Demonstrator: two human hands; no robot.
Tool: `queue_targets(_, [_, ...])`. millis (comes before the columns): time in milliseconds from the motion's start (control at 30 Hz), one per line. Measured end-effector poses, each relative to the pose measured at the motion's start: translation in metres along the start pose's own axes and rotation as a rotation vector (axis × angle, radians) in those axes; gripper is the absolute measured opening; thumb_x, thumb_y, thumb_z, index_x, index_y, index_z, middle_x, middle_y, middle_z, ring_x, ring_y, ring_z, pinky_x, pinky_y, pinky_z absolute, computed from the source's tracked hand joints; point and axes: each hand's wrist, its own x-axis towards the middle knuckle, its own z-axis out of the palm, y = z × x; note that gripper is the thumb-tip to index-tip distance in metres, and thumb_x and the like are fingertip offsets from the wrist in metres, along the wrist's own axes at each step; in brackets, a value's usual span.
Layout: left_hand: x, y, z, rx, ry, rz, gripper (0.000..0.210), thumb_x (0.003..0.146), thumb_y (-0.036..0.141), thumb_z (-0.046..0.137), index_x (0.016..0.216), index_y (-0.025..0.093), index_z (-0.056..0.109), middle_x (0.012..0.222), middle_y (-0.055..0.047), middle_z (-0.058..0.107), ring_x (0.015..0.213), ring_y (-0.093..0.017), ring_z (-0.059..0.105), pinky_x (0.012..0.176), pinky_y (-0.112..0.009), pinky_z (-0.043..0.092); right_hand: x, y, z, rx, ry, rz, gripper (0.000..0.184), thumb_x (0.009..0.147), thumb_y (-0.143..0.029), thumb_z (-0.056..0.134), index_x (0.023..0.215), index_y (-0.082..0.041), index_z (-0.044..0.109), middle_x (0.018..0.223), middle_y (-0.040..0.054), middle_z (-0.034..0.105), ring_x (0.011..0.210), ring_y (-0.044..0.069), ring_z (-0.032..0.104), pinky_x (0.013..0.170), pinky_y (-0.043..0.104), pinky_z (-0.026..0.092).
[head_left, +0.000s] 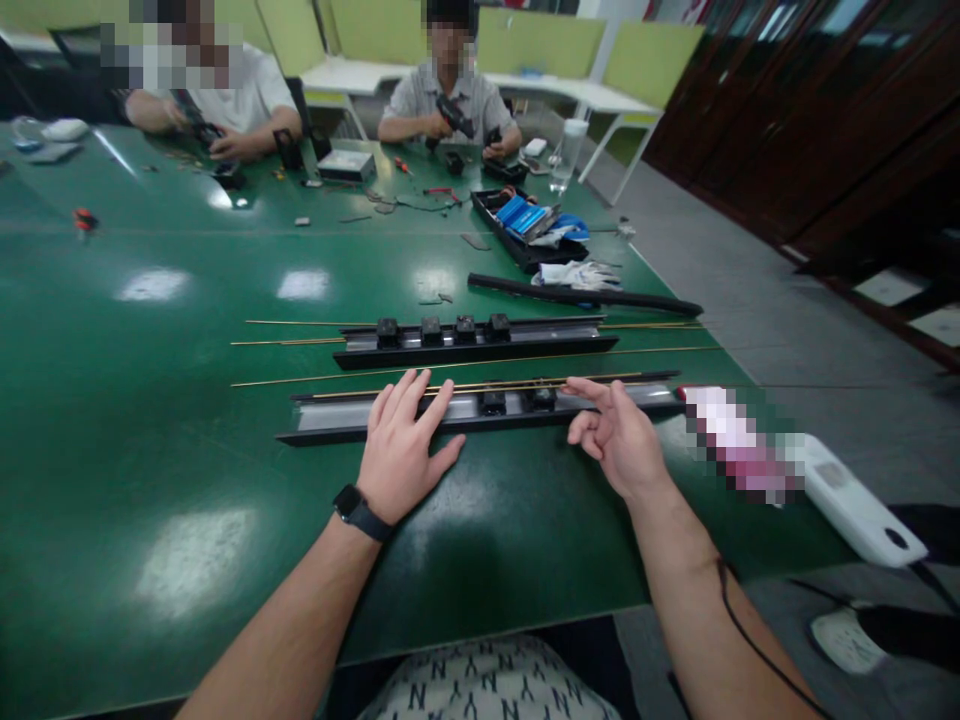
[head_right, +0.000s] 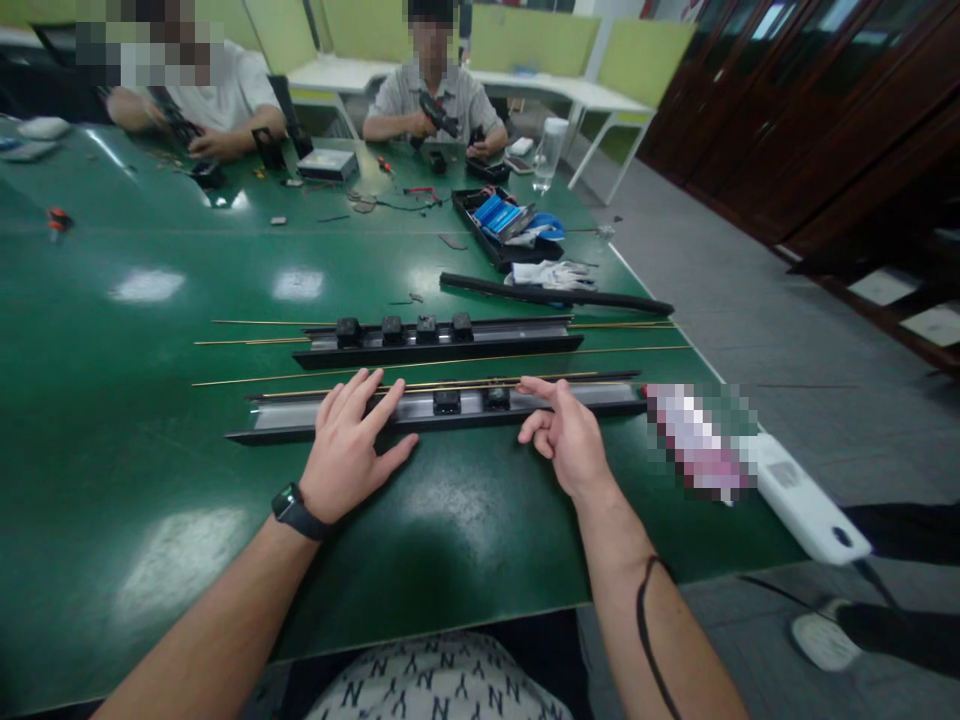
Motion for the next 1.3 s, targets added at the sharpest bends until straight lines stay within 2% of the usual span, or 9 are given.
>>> queue_targets(933, [-0.0004,-0.0002,-0.0003,0.007,-0.003,0.003,0.065,0.094,0.044,0.065,0.154,0.023,0.05,0.162,-0.016,0.047,0.155,-0.034,0.037,0.127,-0.055,0.029,0.0032,-0.0019,-0.0031,0.011,0.092,0.008,0.056,0.097,-0.066,0.053,0.109,-0.017,0.077,0.117,0.0146,0.073,0.051,0.008,0.063,0.031,0.018,0.023])
queue_targets(1300, [-0.0002,0.0002,-0.0002,0.014,0.001,0.002,0.066,0.094,0.043,0.066,0.155,0.024,0.05,0.162,-0.017,0.046,0.155,-0.034,0.037,0.127,-0.055,0.029,0.0002,-0.0016,-0.0006,-0.013,0.053,-0.003,0.054,0.097,-0.066,0.054,0.114,-0.019,0.075,0.118,0.0128,0.073,0.052,0.009,0.064,0.032,0.019,0.023])
